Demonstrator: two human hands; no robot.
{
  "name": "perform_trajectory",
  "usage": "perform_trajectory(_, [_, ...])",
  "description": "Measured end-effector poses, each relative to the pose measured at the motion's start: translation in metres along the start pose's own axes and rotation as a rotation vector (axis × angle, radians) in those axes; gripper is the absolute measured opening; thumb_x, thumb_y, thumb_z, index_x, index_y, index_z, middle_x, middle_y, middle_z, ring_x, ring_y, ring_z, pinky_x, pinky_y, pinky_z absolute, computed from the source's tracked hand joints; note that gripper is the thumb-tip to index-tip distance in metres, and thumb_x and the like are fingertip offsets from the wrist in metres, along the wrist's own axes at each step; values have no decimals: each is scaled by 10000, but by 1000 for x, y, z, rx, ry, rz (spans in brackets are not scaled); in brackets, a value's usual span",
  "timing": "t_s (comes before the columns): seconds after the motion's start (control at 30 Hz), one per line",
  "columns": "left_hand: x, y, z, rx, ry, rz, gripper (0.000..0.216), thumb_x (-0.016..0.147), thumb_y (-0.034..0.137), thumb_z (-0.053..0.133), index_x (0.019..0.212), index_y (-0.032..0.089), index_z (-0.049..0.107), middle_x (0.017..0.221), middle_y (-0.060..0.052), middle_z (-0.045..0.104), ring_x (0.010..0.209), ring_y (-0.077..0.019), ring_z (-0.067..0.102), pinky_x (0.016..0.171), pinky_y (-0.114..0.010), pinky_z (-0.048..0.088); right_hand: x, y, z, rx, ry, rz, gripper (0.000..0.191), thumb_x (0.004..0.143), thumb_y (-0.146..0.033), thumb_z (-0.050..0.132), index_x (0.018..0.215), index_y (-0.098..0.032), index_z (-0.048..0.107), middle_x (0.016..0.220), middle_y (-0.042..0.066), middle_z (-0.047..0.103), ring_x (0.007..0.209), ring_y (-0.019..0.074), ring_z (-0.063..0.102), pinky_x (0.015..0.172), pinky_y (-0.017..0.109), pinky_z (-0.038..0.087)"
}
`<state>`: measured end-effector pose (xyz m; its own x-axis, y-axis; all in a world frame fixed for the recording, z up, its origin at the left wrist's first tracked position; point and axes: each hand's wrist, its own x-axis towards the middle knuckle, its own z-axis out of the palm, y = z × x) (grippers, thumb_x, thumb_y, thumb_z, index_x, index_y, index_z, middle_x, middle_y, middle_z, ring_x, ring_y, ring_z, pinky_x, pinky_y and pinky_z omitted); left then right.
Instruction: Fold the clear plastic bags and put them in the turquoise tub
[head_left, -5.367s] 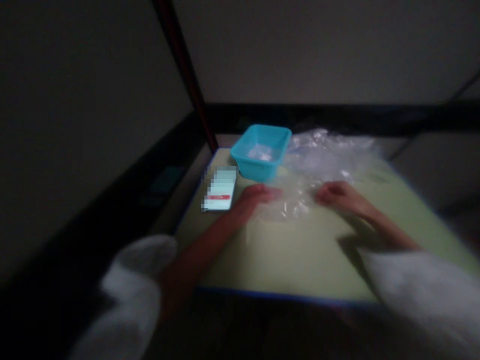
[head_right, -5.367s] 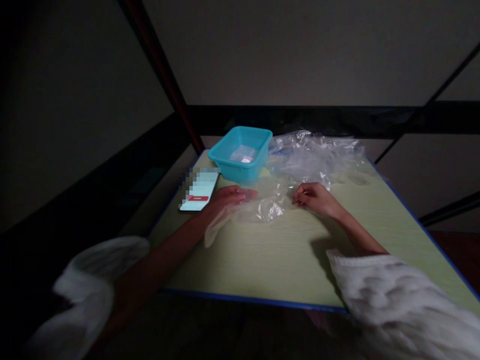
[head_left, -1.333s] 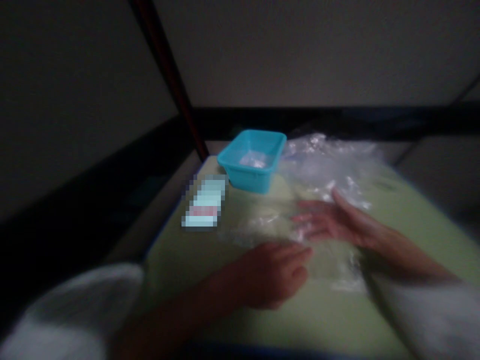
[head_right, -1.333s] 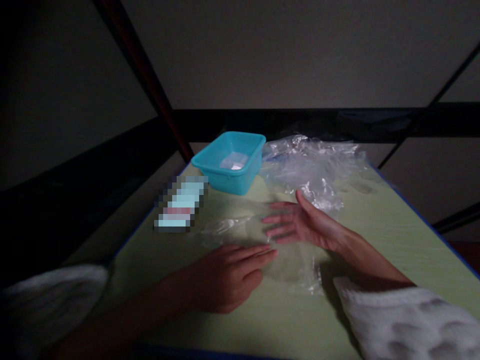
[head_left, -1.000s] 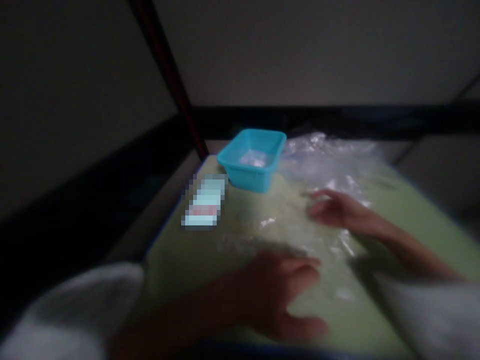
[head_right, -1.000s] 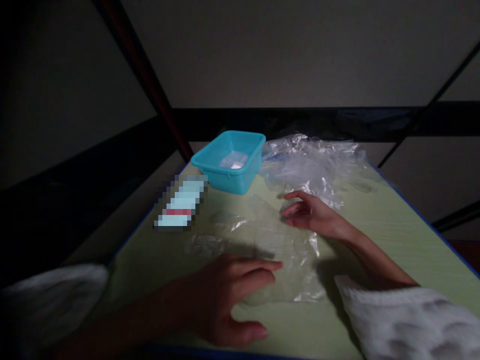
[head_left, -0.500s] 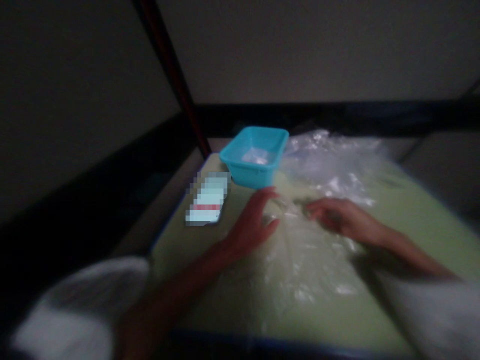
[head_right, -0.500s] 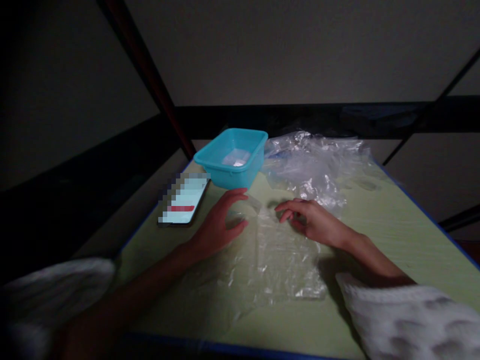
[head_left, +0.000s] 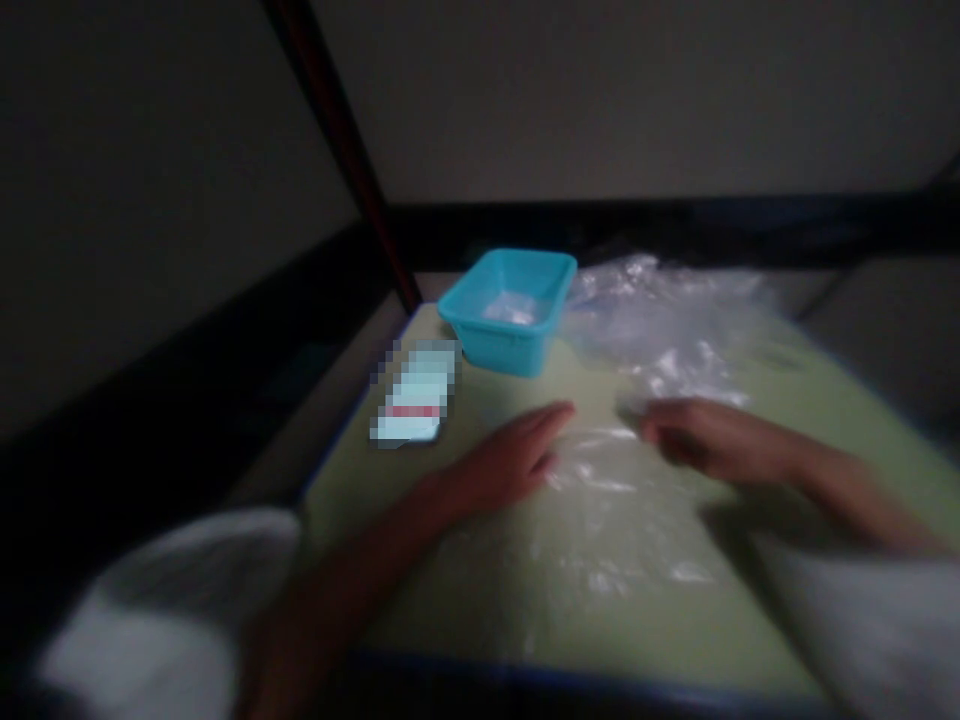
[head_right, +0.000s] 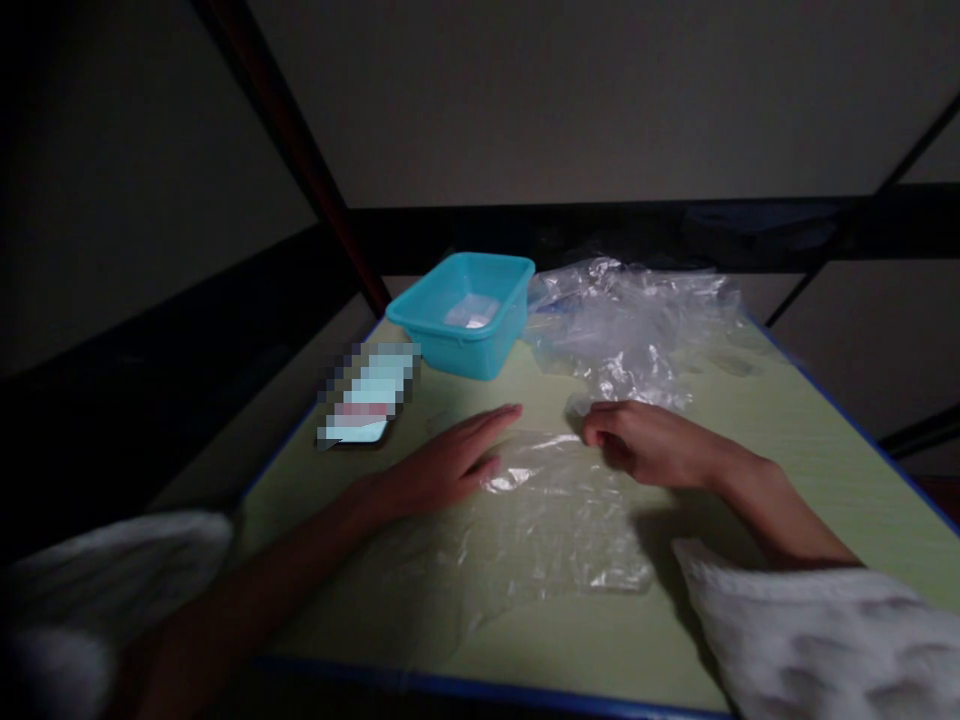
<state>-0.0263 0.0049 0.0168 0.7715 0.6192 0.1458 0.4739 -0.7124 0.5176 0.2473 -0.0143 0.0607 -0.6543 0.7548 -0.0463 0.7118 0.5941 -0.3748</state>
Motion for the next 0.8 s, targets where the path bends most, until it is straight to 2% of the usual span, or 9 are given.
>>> perform_trajectory(0.13, [-3,-5,-2,79,-21,-6,544,906,203,424,1420,102,276,1491,-165,309,1391,-213,274,1138,-399,268,-6,11,-1,-40,-39,57,240,653,19,453,705,-186,566,741,32,615,636,149,549,592,268,398])
perform_trajectory(0.23, [-6,-13,-5,113,-38,-15,552,920,241,413,1430,105,251,1505,-164,277,1400,-221,251,1143,-409,250,-11,22,-2,-79,-19,73,202,677,-13,480,700,-194,566,747,36,613,648,162,552,603,280,403])
perform_trajectory(0.37, [-10,-19,-15,139,-54,-24,540,910,231,401,1419,103,273,1508,-161,270,1402,-225,245,1143,-417,241,-15,28,-4,-165,102,69,168,729,-71,484,758,-196,593,789,68,629,686,198,572,639,322,430])
perform_trajectory(0.5, [-10,-14,-24,82,-26,150,555,865,199,420,1403,142,297,1515,-135,268,1407,-219,234,1143,-420,239,-8,11,-3,-188,234,3,239,753,-76,460,902,-186,612,913,98,640,828,230,598,739,358,457])
perform_trajectory(0.57, [-8,-10,-23,43,-35,232,584,874,263,440,1419,157,262,1525,-132,240,1411,-229,221,1140,-424,243,-1,0,2,-167,212,-51,268,743,-47,445,923,-173,599,915,97,628,830,218,592,737,340,462])
perform_trajectory(0.63, [-7,-8,-19,49,-79,252,653,885,385,471,1441,161,213,1532,-138,215,1415,-245,205,1139,-423,243,4,-6,6,-161,150,-67,271,724,-21,441,898,-166,588,895,89,615,791,197,581,707,311,460])
perform_trajectory(0.7, [-6,-8,-14,92,-134,229,760,862,497,508,1454,154,178,1533,-151,195,1419,-263,185,1144,-424,224,6,-5,9,-173,90,-36,236,717,-17,446,842,-170,575,863,78,608,736,179,568,663,289,449])
perform_trajectory(0.8, [-5,-12,-9,148,-184,213,826,843,558,516,1463,147,155,1535,-162,170,1424,-272,155,1152,-436,185,0,6,6,-217,18,55,167,760,-51,442,763,-178,551,799,68,610,676,168,558,623,281,428])
